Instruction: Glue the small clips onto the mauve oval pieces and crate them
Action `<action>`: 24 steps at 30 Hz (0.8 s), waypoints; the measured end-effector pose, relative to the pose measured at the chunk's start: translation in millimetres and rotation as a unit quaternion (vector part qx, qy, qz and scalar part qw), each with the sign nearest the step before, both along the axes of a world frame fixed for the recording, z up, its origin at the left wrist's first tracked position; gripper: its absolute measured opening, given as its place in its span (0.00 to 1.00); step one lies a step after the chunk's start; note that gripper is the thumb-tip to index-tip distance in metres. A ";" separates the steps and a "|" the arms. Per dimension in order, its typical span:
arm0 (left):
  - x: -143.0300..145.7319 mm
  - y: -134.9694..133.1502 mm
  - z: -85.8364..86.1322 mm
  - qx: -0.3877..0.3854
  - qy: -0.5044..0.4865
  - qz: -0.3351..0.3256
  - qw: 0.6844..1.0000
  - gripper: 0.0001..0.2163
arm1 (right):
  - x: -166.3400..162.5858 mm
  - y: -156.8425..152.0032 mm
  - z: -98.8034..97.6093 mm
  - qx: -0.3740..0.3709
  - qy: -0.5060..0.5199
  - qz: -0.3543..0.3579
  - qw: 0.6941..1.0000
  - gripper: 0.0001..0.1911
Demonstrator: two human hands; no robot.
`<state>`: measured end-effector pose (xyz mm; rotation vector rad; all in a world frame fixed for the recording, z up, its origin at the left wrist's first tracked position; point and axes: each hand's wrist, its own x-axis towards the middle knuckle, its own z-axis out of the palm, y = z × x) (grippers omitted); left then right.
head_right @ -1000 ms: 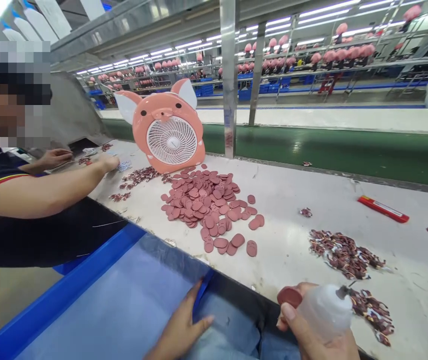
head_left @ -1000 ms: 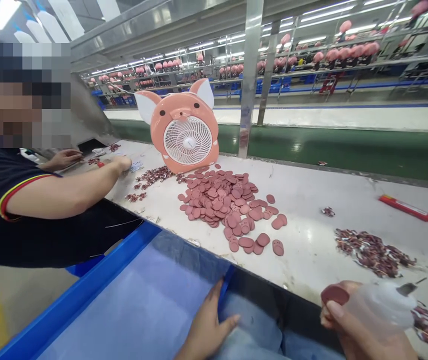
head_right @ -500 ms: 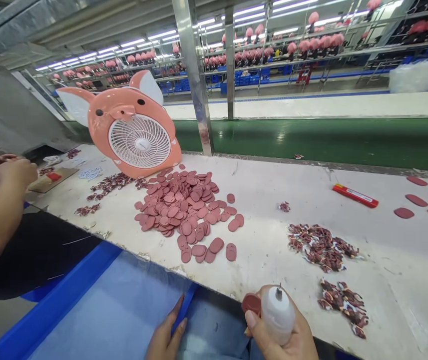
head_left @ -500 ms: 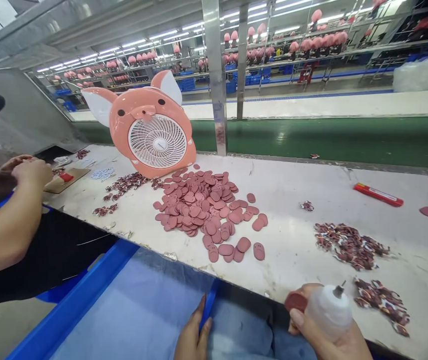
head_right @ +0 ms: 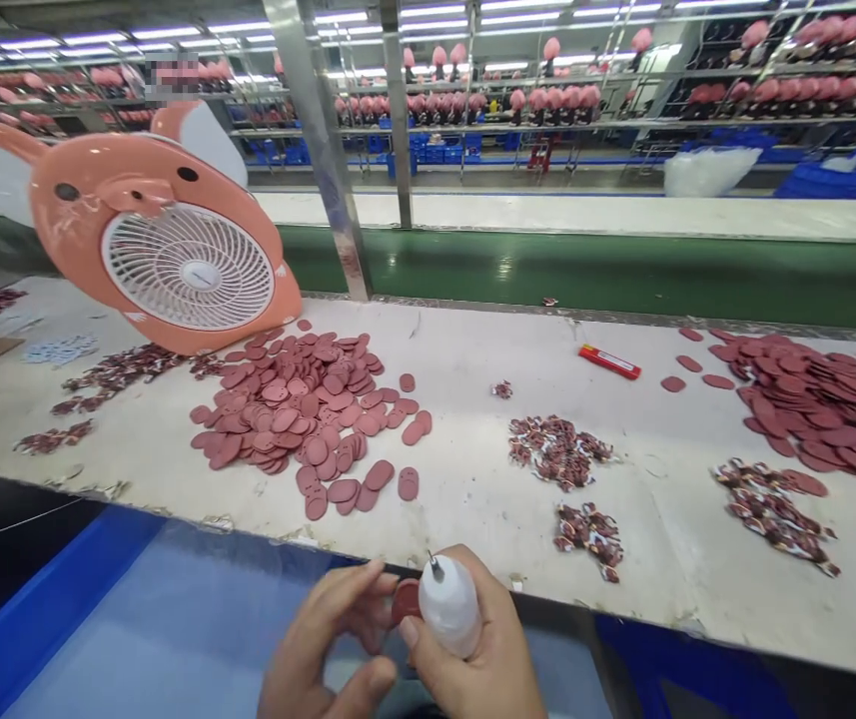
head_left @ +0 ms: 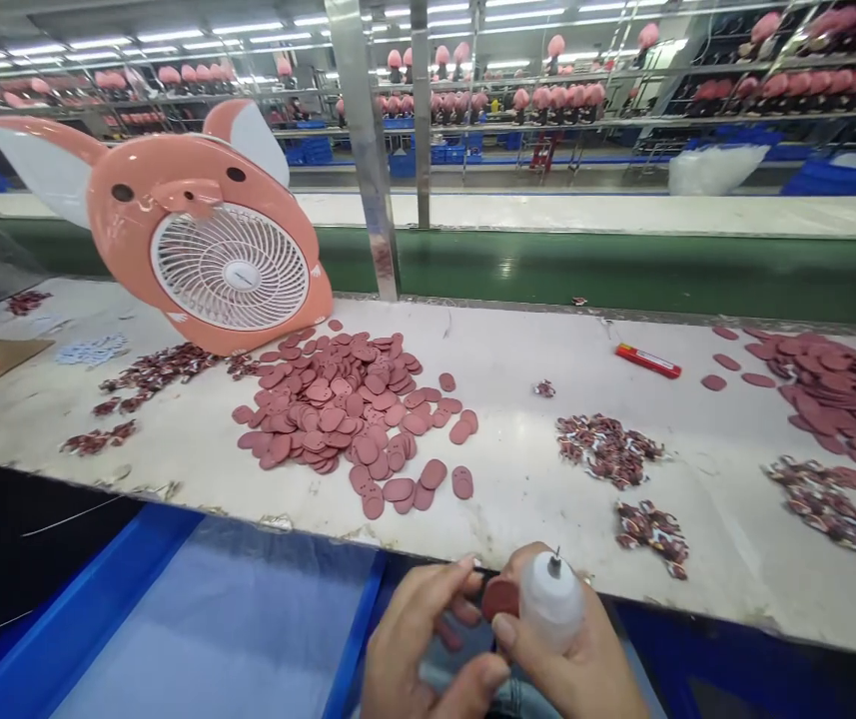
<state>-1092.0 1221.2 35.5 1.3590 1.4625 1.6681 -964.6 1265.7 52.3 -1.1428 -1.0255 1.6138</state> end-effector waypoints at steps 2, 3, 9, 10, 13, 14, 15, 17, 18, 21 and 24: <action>8.0 11.9 7.4 -0.046 -0.046 -0.044 0.997 0.19 | 2.8 0.7 2.8 0.007 0.016 0.007 1.000 0.23; 10.4 15.6 9.2 -0.076 -0.067 -0.061 0.993 0.17 | 4.9 1.2 3.6 0.007 0.023 0.010 1.000 0.23; 18.6 23.2 19.2 -0.223 -0.217 -0.081 0.947 0.13 | 21.5 5.3 -3.6 -0.023 0.045 0.008 0.999 0.23; 20.0 23.9 21.2 -0.228 -0.236 -0.082 0.941 0.13 | 24.5 6.0 -5.4 -0.024 0.047 0.002 0.999 0.23; 23.7 26.4 25.2 -0.282 -0.318 -0.144 0.894 0.13 | 31.9 7.9 -8.2 -0.027 0.056 -0.017 0.998 0.24; 24.7 27.5 25.7 -0.306 -0.345 -0.176 0.870 0.14 | 33.6 8.3 -7.9 -0.028 0.063 -0.023 0.997 0.26; 25.7 28.9 25.9 -0.323 -0.366 -0.203 0.849 0.15 | 34.8 8.6 -7.1 -0.030 0.072 -0.028 0.997 0.31; 27.8 31.9 25.5 -0.335 -0.387 -0.227 0.829 0.17 | 35.5 8.7 -4.9 -0.033 0.087 -0.037 0.995 0.40; 29.0 33.3 24.9 -0.333 -0.391 -0.225 0.828 0.17 | 35.2 8.7 -3.7 -0.036 0.090 -0.039 0.995 0.41; 32.4 36.1 22.3 -0.327 -0.414 -0.210 0.823 0.16 | 32.9 9.1 -2.2 -0.043 0.089 -0.035 0.994 0.31; 32.9 36.5 18.7 -0.340 -0.446 -0.245 0.791 0.20 | 32.3 11.0 -3.5 -0.036 0.091 -0.035 0.995 0.26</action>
